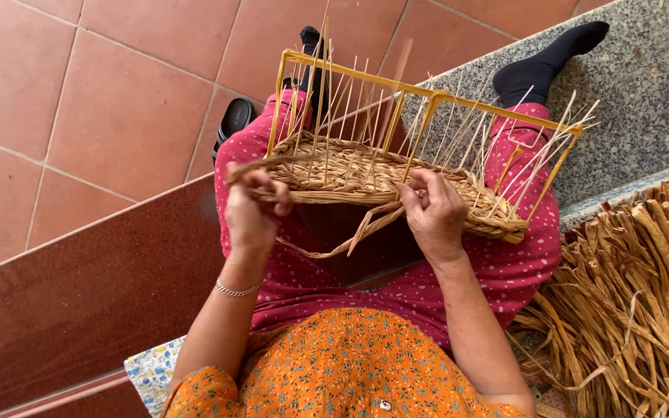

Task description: The person weaves dried plant fibers into a rectangular basket frame, threading strands through vertical supports and tightening the weave. The person occasionally uses scissors to trim excess fiber.

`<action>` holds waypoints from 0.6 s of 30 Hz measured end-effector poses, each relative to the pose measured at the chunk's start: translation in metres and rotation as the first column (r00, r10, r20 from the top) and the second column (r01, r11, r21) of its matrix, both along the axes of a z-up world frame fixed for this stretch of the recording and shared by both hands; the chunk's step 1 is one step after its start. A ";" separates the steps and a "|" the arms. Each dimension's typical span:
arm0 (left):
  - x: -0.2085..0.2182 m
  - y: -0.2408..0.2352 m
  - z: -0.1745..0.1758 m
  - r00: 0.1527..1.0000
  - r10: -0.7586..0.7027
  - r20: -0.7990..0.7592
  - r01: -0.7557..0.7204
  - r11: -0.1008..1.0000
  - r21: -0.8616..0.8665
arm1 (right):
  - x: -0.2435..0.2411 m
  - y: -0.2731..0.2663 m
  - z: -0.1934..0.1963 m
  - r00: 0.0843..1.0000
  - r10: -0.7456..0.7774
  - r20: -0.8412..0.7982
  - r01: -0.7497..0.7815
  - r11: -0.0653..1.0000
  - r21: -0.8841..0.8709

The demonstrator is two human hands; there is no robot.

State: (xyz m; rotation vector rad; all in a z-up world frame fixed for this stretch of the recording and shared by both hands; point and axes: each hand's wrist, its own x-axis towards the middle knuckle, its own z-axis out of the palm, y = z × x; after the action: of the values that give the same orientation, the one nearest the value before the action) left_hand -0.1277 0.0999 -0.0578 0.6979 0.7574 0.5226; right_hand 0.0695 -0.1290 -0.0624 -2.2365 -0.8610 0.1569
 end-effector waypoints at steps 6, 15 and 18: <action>-0.014 0.000 0.035 0.932 -0.189 -0.308 0.296 0.889 0.350 | -0.003 -0.016 0.042 0.920 0.392 0.016 -0.393 0.919 0.020; -0.021 -0.009 0.123 0.398 -0.048 -0.916 0.914 -0.063 0.401 | -0.004 -0.001 0.059 0.878 0.477 0.043 -0.468 0.874 -0.127; -0.010 -0.003 0.150 0.734 0.294 -0.612 0.680 -0.325 0.658 | -0.002 0.005 0.053 0.901 0.434 0.000 -0.433 0.899 -0.065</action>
State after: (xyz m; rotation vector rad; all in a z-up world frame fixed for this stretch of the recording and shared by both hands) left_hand -0.1380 0.0965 0.0920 2.8861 0.5200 0.4135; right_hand 0.0678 -0.1243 -0.0099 -2.0702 -1.3731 0.3810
